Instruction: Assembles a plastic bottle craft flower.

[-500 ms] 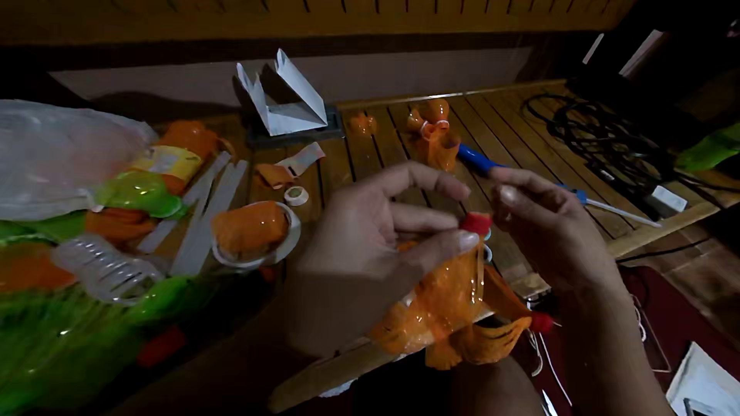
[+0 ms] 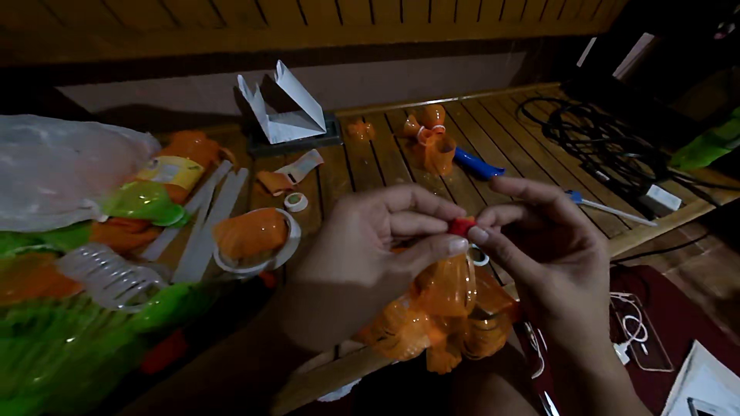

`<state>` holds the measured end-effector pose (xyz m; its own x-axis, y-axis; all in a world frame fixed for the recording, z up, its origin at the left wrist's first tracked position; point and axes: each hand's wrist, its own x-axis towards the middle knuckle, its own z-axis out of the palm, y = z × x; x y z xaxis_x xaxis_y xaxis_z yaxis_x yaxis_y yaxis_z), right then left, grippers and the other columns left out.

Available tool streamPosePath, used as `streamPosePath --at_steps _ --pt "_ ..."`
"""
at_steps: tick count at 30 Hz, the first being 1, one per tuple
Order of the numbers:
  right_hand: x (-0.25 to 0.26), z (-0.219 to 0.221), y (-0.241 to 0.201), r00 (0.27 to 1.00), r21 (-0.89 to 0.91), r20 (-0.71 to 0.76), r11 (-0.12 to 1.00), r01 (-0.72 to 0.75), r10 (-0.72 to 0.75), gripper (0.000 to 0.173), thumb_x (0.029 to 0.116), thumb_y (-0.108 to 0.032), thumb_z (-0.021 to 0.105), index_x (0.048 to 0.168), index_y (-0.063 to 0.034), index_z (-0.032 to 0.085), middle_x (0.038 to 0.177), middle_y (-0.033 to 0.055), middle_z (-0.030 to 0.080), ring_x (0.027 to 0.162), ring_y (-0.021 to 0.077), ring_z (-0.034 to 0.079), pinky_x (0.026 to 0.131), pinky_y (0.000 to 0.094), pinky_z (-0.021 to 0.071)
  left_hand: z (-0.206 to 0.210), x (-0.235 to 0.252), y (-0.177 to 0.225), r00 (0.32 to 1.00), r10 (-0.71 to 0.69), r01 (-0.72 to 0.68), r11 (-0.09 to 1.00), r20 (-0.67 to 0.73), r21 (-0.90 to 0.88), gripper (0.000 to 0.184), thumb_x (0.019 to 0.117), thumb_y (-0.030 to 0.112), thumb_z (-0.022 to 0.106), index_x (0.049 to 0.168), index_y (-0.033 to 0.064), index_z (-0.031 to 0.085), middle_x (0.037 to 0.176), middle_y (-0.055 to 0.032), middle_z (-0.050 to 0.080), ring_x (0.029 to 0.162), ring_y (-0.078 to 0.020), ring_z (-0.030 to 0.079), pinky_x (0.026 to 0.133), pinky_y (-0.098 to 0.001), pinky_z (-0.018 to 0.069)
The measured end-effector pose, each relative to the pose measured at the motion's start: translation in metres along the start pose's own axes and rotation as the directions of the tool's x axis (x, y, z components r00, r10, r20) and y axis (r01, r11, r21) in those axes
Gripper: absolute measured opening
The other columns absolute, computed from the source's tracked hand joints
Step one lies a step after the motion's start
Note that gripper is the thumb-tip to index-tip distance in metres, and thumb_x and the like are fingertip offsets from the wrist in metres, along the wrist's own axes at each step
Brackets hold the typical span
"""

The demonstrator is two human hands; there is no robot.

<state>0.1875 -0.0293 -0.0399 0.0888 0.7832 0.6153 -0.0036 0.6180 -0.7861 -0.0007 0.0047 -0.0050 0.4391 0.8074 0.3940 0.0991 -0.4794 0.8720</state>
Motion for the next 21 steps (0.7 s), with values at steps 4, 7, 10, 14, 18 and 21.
streamPosePath --at_steps 4,7,10,14,18,21 --pt "-0.001 0.001 0.001 1.000 0.034 0.000 0.999 0.000 0.000 0.040 0.0873 0.006 0.072 0.125 -0.0029 0.060 0.091 -0.0029 0.072 0.079 0.0027 0.067 0.072 0.0177 0.0580 -0.012 0.005 0.001 0.988 -0.048 0.055 0.997 0.150 -0.048 0.022 0.0901 0.006 0.072 0.112 0.0074 0.072 0.089 0.0052 0.077 0.078 -0.0015 0.072 0.068 -0.0144 0.0597" --pt "-0.003 0.003 0.000 1.000 0.040 0.012 0.999 0.016 -0.016 0.038 0.0885 0.006 0.071 0.124 -0.0032 0.060 0.093 -0.0031 0.072 0.081 0.0029 0.067 0.073 0.0181 0.0585 -0.016 0.007 -0.001 0.986 -0.002 0.004 1.000 0.167 -0.015 0.016 0.0914 0.009 0.072 0.107 0.0082 0.076 0.091 0.0057 0.077 0.078 -0.0017 0.072 0.069 -0.0147 0.0601" --pt "-0.004 0.004 -0.001 0.998 -0.012 0.005 0.998 0.067 -0.066 0.036 0.0890 0.006 0.070 0.123 -0.0033 0.059 0.092 -0.0041 0.071 0.082 0.0025 0.067 0.073 0.0175 0.0579 -0.012 0.006 -0.003 0.991 0.097 -0.107 0.989 0.094 0.100 0.011 0.0901 0.014 0.074 0.100 0.0097 0.078 0.102 0.0056 0.076 0.092 -0.0013 0.072 0.077 -0.0153 0.0606" --pt "-0.003 0.004 -0.005 0.999 -0.047 -0.005 0.998 0.043 -0.044 0.041 0.0854 0.008 0.072 0.123 -0.0033 0.060 0.090 -0.0038 0.073 0.080 0.0028 0.069 0.073 0.0176 0.0592 -0.008 0.003 -0.004 0.986 0.166 -0.169 0.966 0.029 0.198 0.007 0.0892 0.015 0.074 0.095 0.0138 0.078 0.095 0.0095 0.075 0.085 0.0017 0.070 0.071 -0.0126 0.0591" --pt "0.005 -0.008 -0.013 0.987 -0.011 0.073 0.990 -0.141 0.142 0.040 0.0886 0.004 0.072 0.127 -0.0056 0.065 0.084 -0.0031 0.074 0.072 0.0021 0.068 0.069 0.0168 0.0578 -0.009 0.003 -0.003 0.983 0.181 -0.184 0.963 0.034 0.197 0.007 0.0909 0.018 0.073 0.095 0.0139 0.078 0.094 0.0097 0.075 0.082 0.0019 0.070 0.068 -0.0124 0.0587" --pt "0.011 -0.020 -0.015 0.960 0.018 0.167 0.972 -0.233 0.227 0.038 0.0962 0.000 0.064 0.134 -0.0060 0.063 0.089 0.0001 0.076 0.075 0.0033 0.070 0.072 0.0171 0.0583 -0.011 0.005 -0.004 0.980 0.190 -0.197 0.964 0.053 0.180 0.009 0.0914 0.017 0.072 0.096 0.0119 0.077 0.093 0.0089 0.075 0.082 0.0021 0.070 0.069 -0.0125 0.0588"
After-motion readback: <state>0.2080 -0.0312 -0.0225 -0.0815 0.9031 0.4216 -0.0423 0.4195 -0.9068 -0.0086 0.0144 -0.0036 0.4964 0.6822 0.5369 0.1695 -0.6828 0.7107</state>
